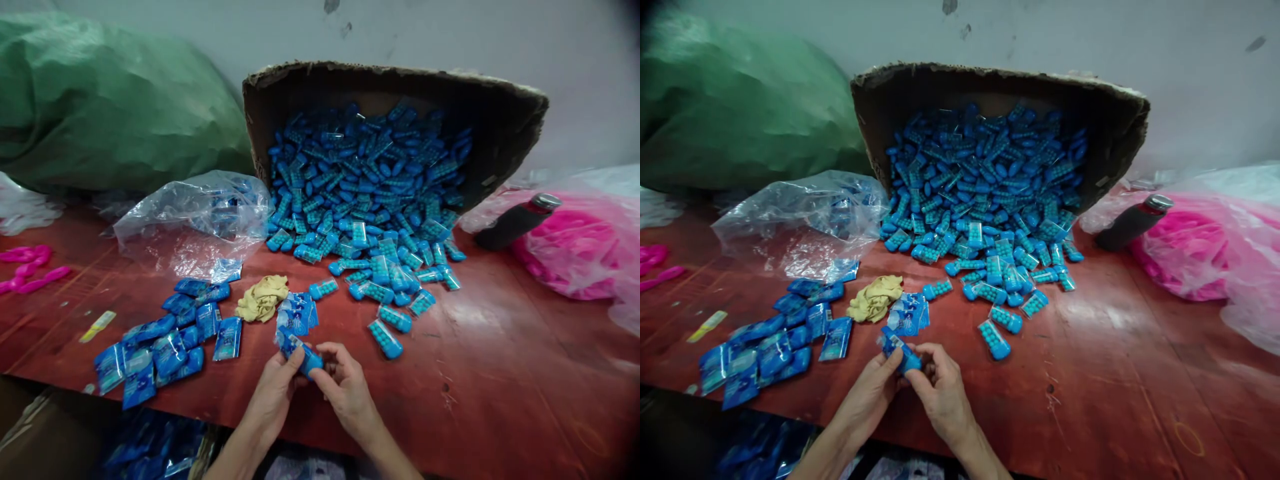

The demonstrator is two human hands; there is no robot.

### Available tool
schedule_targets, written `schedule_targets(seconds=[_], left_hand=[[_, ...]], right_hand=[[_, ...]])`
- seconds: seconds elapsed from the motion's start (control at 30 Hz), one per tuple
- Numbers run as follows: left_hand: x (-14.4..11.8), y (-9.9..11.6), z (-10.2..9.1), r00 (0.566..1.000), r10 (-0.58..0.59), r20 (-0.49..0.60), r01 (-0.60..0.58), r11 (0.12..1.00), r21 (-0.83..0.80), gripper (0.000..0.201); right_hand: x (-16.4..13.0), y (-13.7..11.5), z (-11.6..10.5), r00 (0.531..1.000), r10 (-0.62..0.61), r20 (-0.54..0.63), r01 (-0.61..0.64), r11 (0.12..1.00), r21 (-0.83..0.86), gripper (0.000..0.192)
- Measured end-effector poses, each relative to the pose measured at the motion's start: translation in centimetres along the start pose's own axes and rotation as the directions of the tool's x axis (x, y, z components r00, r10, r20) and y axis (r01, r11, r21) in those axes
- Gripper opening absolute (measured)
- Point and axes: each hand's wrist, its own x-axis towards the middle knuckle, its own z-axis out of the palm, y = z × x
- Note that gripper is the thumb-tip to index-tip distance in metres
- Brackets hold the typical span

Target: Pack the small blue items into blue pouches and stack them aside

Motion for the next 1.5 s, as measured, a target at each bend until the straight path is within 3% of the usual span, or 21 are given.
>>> schedule_targets(seconds=[0.1, 0.2, 0.33, 0.43, 0.57, 0.77, 0.9, 1.1, 1.37, 1.5], left_hand=[[0.1, 0.4, -0.6, 0.999, -0.030, 0.026, 0.032, 0.997, -0.067, 0.014], [0.0, 1.0, -1.2, 0.979, -0.125, 0.163, 0.144, 0.983, -0.114, 0.015], [-0.1, 1.3, -1.3, 0.937, -0.184, 0.296, 0.225, 0.968, -0.113, 0.020], [0.0, 0.9, -0.8, 0.916, -0.206, 0.343, 0.261, 0.958, -0.122, 0.021], [-0.2, -0.5, 0.1, 0.939, -0.142, 0.312, 0.217, 0.951, -0.219, 0.019], [-1.1, -1.4, 1.1, 0.954, -0.102, 0.283, 0.181, 0.946, -0.270, 0.017], [-1.3, -0.9, 1.1, 0.946, -0.123, 0.299, 0.208, 0.940, -0.270, 0.015], [-0.9, -0.7, 0.9, 0.921, -0.209, 0.327, 0.304, 0.913, -0.271, 0.017], [-1.0, -1.6, 2.0, 0.979, -0.172, 0.111, 0.194, 0.953, -0.234, 0.023], [-1.4, -0.7, 2.3, 0.971, -0.165, 0.173, 0.204, 0.949, -0.239, 0.034]], right_hand=[[-0.1, -0.3, -0.2, 0.995, -0.092, 0.044, 0.095, 0.991, -0.090, 0.026], [0.1, -0.3, -0.6, 0.985, -0.147, 0.087, 0.158, 0.979, -0.131, 0.037], [0.3, -0.3, -1.0, 0.982, -0.170, 0.084, 0.183, 0.967, -0.177, 0.061], [0.2, -0.9, -1.3, 0.980, -0.160, 0.122, 0.179, 0.971, -0.162, 0.061], [0.3, -1.6, -1.6, 0.985, -0.115, 0.127, 0.133, 0.980, -0.146, 0.043], [0.4, -1.8, -1.6, 0.983, -0.122, 0.140, 0.148, 0.969, -0.198, 0.033], [0.5, -2.0, -1.7, 0.980, -0.137, 0.145, 0.167, 0.961, -0.220, 0.030], [1.2, -2.8, -2.3, 0.951, -0.116, 0.285, 0.173, 0.968, -0.181, 0.038], [0.0, -0.1, -0.7, 0.983, -0.162, 0.089, 0.181, 0.942, -0.283, 0.040], [0.1, -0.2, -1.1, 0.984, -0.151, 0.099, 0.168, 0.965, -0.199, 0.035]])
